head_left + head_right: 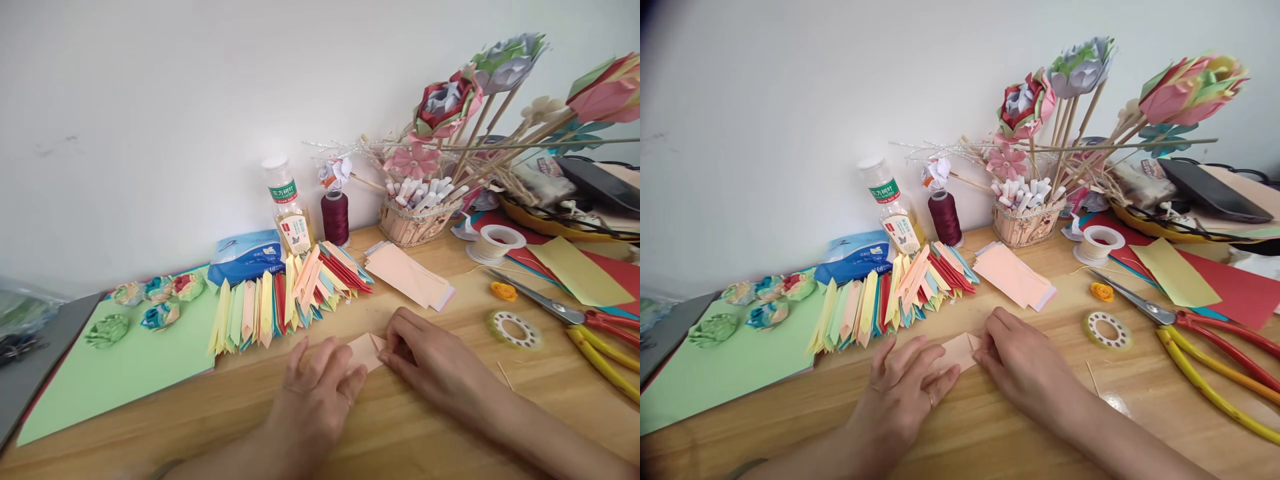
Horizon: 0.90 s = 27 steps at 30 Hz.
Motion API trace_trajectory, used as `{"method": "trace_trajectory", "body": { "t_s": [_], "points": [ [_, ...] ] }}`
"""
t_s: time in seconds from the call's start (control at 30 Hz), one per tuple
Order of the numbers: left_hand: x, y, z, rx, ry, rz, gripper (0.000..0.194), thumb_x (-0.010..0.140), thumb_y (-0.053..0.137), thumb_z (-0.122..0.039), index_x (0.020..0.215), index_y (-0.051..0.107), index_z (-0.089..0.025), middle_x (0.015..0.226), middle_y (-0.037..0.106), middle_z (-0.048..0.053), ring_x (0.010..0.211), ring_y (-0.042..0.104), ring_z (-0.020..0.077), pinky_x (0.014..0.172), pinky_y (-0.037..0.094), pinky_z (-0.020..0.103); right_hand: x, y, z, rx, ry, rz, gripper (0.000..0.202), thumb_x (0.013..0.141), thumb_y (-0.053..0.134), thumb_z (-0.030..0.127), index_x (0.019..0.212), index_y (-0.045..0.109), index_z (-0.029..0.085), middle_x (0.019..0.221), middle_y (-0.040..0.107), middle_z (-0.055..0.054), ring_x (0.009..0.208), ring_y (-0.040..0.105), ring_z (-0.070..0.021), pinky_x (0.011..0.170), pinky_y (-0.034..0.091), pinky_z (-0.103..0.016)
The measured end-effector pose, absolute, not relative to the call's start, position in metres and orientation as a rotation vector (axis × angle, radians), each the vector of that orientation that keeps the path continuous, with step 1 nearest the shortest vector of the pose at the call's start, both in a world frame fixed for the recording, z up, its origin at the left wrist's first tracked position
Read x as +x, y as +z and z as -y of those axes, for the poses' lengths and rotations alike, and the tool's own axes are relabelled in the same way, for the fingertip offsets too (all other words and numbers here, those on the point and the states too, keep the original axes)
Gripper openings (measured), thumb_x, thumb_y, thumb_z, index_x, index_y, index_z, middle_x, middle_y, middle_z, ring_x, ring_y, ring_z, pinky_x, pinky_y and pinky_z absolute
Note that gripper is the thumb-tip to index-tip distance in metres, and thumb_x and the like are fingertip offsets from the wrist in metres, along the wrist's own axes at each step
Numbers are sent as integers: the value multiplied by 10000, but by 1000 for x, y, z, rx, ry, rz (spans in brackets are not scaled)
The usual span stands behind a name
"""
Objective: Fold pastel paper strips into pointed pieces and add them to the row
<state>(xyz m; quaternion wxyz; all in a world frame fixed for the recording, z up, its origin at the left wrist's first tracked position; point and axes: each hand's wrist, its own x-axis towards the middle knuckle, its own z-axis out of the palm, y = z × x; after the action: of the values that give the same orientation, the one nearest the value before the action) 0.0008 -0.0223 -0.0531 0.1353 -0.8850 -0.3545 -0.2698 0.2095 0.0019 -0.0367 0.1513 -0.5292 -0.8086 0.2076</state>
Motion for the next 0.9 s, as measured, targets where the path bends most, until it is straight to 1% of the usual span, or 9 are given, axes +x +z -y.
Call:
{"method": "trace_trajectory", "body": {
  "t_s": [0.07, 0.13, 0.2, 0.3, 0.47, 0.6, 0.7, 0.77, 0.9],
  "points": [
    [-2, -54, 26, -2527, -738, 955, 221, 914, 499, -179, 1009, 693, -228, 986, 662, 21, 1076, 431, 177, 1102, 88, 386, 210, -35, -2, -1514, 610, 2311, 96, 846, 477, 180, 753, 497, 192, 769, 561, -32, 633, 533, -155, 550, 393, -271],
    [-7, -55, 30, -2507, -679, 881, 275, 913, 450, -156, 1043, 687, -204, 1019, 660, 29, 1094, 427, 172, 1111, 78, 382, 209, -34, -3, -1490, 618, 2315, 101, 839, 474, 163, 746, 494, 195, 769, 564, -30, 641, 529, -153, 564, 390, -271],
    [-12, -56, 32, -2492, -645, 814, 321, 905, 415, -144, 1073, 679, -216, 1027, 658, 20, 1115, 418, 162, 1112, 82, 369, 209, -34, -2, -1480, 617, 2320, 111, 834, 475, 151, 735, 491, 197, 772, 566, -28, 646, 524, -151, 571, 385, -271],
    [-18, -57, 34, -2495, -596, 754, 331, 895, 420, -146, 1092, 673, -230, 1030, 656, 18, 1148, 402, 161, 1107, 81, 381, 210, -33, -2, -1477, 605, 2330, 120, 836, 479, 149, 727, 486, 199, 769, 560, -26, 648, 519, -151, 573, 382, -270],
    [-19, -55, 33, -2515, -490, 732, 310, 859, 475, -164, 1095, 673, -193, 1078, 644, 37, 1170, 400, 176, 1076, 160, 364, 211, -33, -1, -1407, 566, 2353, 144, 864, 453, 164, 727, 483, 201, 783, 548, -40, 667, 518, -161, 581, 391, -276],
    [-18, -51, 32, -2538, -491, 731, 333, 883, 412, -133, 1079, 678, -175, 1103, 641, 42, 1175, 384, 171, 1052, 187, 348, 211, -36, -1, -1382, 531, 2368, 143, 878, 433, 160, 748, 481, 196, 782, 537, -41, 675, 512, -163, 590, 394, -280],
    [-18, -51, 32, -2561, -485, 724, 338, 895, 393, -134, 1070, 680, -173, 1137, 630, 51, 1176, 381, 176, 1042, 197, 347, 212, -37, 1, -1341, 473, 2375, 144, 898, 418, 168, 779, 496, 190, 808, 538, -47, 693, 512, -160, 601, 394, -278],
    [-19, -52, 32, -2572, -466, 744, 322, 889, 415, -150, 1078, 675, -176, 1112, 641, 58, 1169, 391, 180, 1031, 215, 338, 214, -37, 2, -1242, 383, 2428, 179, 919, 392, 163, 813, 533, 194, 826, 543, -45, 698, 509, -154, 610, 386, -277],
    [-18, -55, 31, -2575, -492, 792, 314, 877, 439, -144, 1096, 662, -173, 1022, 670, 56, 1122, 440, 177, 1022, 239, 339, 220, -32, 5, -907, 136, 2602, 274, 968, 326, 172, 977, 595, 223, 795, 573, -26, 694, 509, -154, 613, 358, -294]
  ]
}}
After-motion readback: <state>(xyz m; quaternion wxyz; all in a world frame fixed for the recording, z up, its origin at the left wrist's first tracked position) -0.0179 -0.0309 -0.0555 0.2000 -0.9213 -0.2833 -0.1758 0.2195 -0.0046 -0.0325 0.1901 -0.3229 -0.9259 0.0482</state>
